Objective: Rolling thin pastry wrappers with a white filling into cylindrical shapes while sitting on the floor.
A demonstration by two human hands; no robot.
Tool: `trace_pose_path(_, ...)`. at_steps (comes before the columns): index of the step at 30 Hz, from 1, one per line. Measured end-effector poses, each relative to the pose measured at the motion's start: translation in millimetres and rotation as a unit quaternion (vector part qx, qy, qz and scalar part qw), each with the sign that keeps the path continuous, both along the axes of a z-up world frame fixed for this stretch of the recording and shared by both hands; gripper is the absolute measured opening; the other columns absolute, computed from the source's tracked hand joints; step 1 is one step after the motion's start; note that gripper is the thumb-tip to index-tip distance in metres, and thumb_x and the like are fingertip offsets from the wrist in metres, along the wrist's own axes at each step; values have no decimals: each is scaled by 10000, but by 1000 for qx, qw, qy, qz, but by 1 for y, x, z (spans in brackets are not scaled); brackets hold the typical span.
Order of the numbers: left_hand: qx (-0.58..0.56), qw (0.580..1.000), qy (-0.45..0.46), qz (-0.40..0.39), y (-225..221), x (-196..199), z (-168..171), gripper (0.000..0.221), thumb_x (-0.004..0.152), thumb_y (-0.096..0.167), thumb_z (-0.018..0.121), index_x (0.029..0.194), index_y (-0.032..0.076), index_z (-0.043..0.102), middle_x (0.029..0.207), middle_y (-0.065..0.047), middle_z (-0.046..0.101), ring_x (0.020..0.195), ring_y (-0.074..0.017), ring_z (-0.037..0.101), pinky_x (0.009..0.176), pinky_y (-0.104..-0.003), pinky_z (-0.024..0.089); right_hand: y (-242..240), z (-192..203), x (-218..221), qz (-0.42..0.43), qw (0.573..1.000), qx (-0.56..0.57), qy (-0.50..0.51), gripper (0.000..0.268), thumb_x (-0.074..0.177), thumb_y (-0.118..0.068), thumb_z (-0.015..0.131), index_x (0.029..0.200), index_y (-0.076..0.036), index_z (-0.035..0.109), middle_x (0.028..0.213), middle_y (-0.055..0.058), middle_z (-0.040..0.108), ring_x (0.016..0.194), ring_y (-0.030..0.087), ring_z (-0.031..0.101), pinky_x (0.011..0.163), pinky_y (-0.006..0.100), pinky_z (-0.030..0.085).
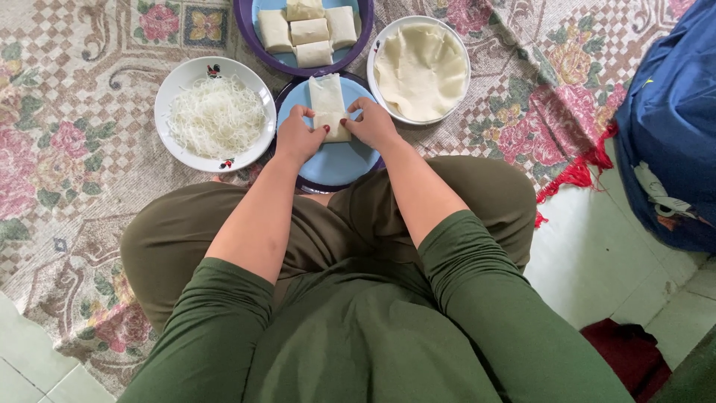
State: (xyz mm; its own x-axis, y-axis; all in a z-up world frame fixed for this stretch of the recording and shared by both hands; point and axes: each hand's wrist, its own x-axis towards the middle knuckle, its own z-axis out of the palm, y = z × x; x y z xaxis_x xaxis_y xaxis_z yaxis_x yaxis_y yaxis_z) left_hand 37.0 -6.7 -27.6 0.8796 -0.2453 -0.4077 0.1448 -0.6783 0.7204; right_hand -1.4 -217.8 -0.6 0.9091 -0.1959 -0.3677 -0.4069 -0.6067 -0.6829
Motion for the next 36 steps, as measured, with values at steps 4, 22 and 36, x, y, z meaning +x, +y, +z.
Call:
trace_pose_path(4, 41, 999, -26, -10, 1, -3, 11, 374, 996, 367, 653, 1269, 163, 499, 1049, -121, 763, 889, -257, 759, 666, -363, 621, 4, 12, -3, 14, 1000, -15, -17, 333, 892, -301, 790, 1154, -140, 663, 876, 60, 725, 915, 250, 733, 788, 401, 610)
trace_pose_path(22, 175, 850, -437, -238, 9, -8, 38, 280, 964, 101, 591, 1096, 287, 753, 1071, 39, 681, 1119, -251, 630, 962, -433, 453, 10, 25, -4, 103, 987, -76, -95, 165, 911, -76, 701, 1016, -176, 780, 1012, 72, 752, 958, 309, 734, 858, 440, 594)
trace_pose_path(36, 183, 908, -269, -264, 17, 1, 20, 362, 942, 205, 677, 1264, 367, 709, 1223, 69, 730, 1190, -286, 646, 987, -505, 486, 0, 14, -10, 144, 981, -118, -55, 372, 864, -47, 722, 1177, -244, 758, 1117, 96, 672, 1072, 370, 684, 942, 505, 566)
